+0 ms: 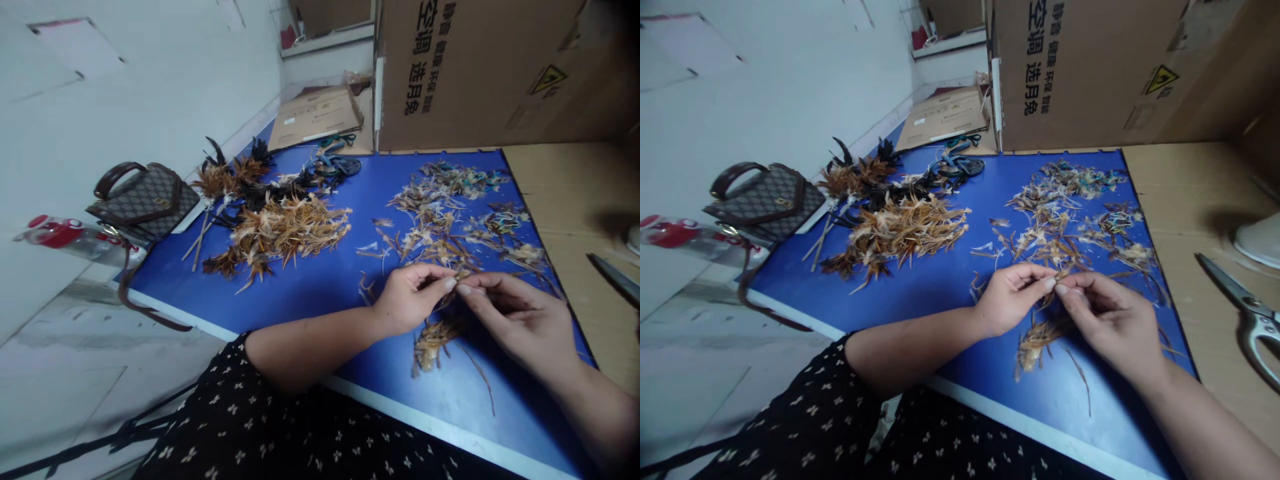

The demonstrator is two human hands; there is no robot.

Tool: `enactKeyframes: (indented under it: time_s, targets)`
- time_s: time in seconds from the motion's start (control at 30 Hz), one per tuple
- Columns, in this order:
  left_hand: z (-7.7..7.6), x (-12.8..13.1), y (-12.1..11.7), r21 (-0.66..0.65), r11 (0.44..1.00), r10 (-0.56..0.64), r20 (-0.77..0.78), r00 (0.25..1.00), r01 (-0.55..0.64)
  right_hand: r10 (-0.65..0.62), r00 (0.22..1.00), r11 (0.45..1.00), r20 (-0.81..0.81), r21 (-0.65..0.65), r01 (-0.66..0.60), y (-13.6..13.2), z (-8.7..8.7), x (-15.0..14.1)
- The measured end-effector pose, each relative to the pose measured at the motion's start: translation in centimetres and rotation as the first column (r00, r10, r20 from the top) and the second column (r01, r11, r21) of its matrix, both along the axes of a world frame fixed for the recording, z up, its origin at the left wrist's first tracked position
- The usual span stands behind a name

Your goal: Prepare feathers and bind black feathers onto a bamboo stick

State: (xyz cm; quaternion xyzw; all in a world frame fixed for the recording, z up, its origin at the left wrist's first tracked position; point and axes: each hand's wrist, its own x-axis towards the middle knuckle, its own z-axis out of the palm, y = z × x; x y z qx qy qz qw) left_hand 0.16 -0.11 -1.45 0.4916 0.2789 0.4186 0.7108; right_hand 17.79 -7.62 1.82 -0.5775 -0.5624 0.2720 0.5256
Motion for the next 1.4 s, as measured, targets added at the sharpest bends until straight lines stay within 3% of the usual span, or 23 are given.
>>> enactKeyframes:
  time_s: [0.3, 0.47, 0.7, 0.77, 0.87, 0.97, 1.07, 1.17, 1.27, 1.4]
  targets:
    - [0.5, 0.0, -0.2, -0.041, 0.999, 0.014, 0.032, 0.999, -0.013, 0.006, 1.000, 1.000, -0.022, -0.022, -0.007, 0.1, 0.5, -0.3]
    - [0.6, 0.2, -0.4, 0.013, 0.998, 0.068, 0.051, 0.996, -0.069, -0.029, 0.999, 0.998, -0.039, -0.051, 0.027, 0.1, 0.5, -0.4]
    - [0.3, 0.2, -0.6, 0.072, 0.992, 0.104, 0.045, 0.994, -0.107, -0.015, 1.000, 1.000, -0.015, 0.015, 0.016, 0.2, -0.6, -0.4]
    - [0.1, 0.3, -0.6, 0.069, 0.992, 0.107, 0.043, 0.993, -0.110, -0.006, 0.999, 0.999, 0.038, 0.046, 0.004, 0.2, -0.6, -0.3]
    - [-0.2, 0.3, -0.5, 0.096, 0.985, 0.147, -0.015, 0.989, -0.145, 0.022, 0.971, 0.985, 0.240, 0.164, -0.062, 0.2, -0.1, 0.0]
    - [-0.4, -0.2, -0.2, 0.237, 0.955, 0.220, -0.155, 0.963, -0.180, 0.073, 0.903, 0.948, 0.424, 0.252, -0.195, 0.4, 0.5, 0.5]
    - [-0.2, -0.8, 0.2, 0.454, 0.890, 0.200, -0.283, 0.938, -0.053, 0.129, 0.864, 0.938, 0.487, 0.223, -0.266, 0.5, 0.9, 1.4]
    - [0.0, -1.1, 0.4, 0.548, 0.826, 0.038, -0.288, 0.957, 0.132, 0.214, 0.861, 0.944, 0.461, 0.127, -0.303, 0.7, 1.3, 2.5]
    - [0.3, -1.0, 0.4, 0.462, 0.864, -0.133, -0.180, 0.975, 0.202, 0.248, 0.913, 0.968, 0.325, -0.034, -0.250, 0.8, 1.5, 3.7]
    - [0.5, -0.5, 0.2, 0.133, 0.974, -0.189, 0.035, 0.981, 0.183, 0.127, 0.988, 0.979, 0.083, -0.171, -0.112, 0.9, 0.9, 3.9]
